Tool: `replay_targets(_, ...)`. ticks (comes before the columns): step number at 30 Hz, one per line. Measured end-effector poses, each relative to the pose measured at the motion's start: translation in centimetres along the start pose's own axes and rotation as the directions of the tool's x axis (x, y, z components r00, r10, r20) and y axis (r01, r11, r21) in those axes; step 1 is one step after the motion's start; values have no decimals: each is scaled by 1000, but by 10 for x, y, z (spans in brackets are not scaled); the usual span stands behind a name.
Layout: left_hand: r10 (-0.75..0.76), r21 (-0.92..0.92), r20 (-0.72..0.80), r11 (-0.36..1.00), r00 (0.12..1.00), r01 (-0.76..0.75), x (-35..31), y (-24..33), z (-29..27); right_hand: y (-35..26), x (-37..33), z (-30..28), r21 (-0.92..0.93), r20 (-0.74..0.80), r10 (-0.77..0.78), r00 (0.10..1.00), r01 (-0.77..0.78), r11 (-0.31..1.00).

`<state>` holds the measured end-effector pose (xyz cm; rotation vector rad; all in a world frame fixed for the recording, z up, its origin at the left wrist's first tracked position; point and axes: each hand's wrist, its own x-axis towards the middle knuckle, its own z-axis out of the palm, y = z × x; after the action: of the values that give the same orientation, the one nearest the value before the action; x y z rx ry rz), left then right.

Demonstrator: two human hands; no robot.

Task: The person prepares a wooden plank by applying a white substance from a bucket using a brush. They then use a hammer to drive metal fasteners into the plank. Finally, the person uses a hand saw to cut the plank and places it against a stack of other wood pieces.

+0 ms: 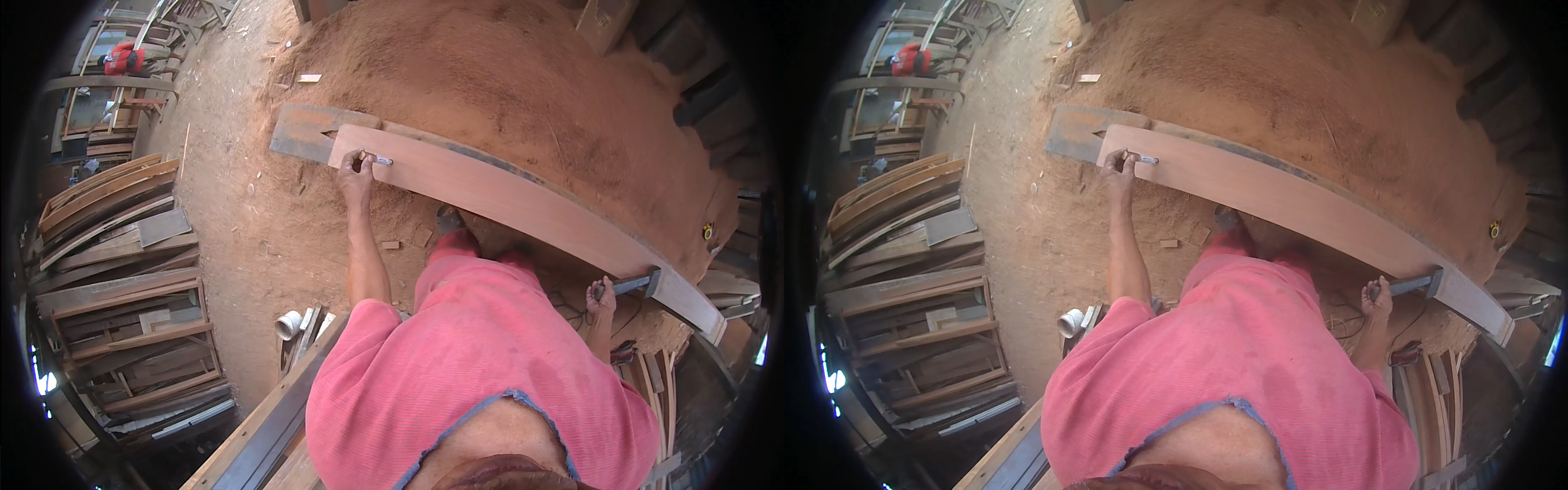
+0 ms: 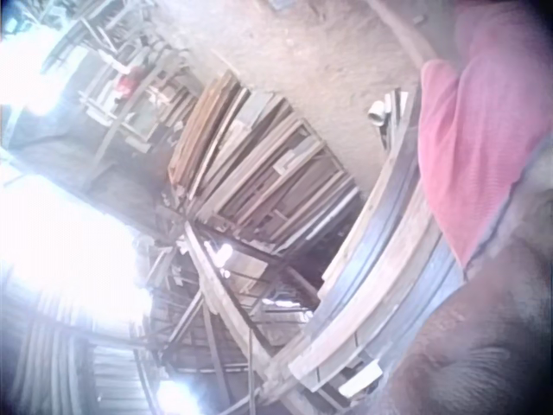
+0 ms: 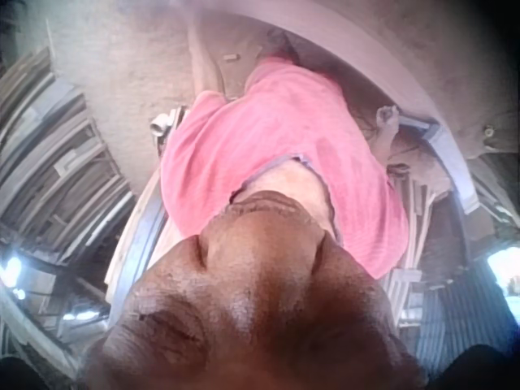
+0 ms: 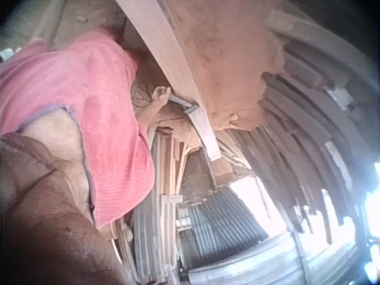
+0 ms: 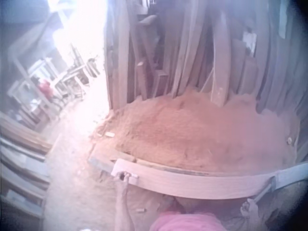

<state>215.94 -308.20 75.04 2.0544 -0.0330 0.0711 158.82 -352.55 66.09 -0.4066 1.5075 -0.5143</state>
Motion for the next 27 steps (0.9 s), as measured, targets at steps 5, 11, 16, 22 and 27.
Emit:
replay_targets(5,325,189,199,913,925,-361,-6,4,-2,10,-39,49,160,137,6,990,-28,987)
replay_targets(11,397,223,307,854,865,-471,5,-6,8,-69,25,81,423,198,-268,943,165,891)
replay_targets(16,406,337,368,780,836,-527,1,-21,-2,-49,-80,161,237,385,-396,834,325,915)
replay_targets(22,-66,199,-195,974,979,105,-16,-97,1,-35,-210,286,212,428,-760,488,764,610)
replay_targets(27,-675,-364,308,568,670,739,-55,-135,20,-62,-307,385,457,584,-793,173,737,498)
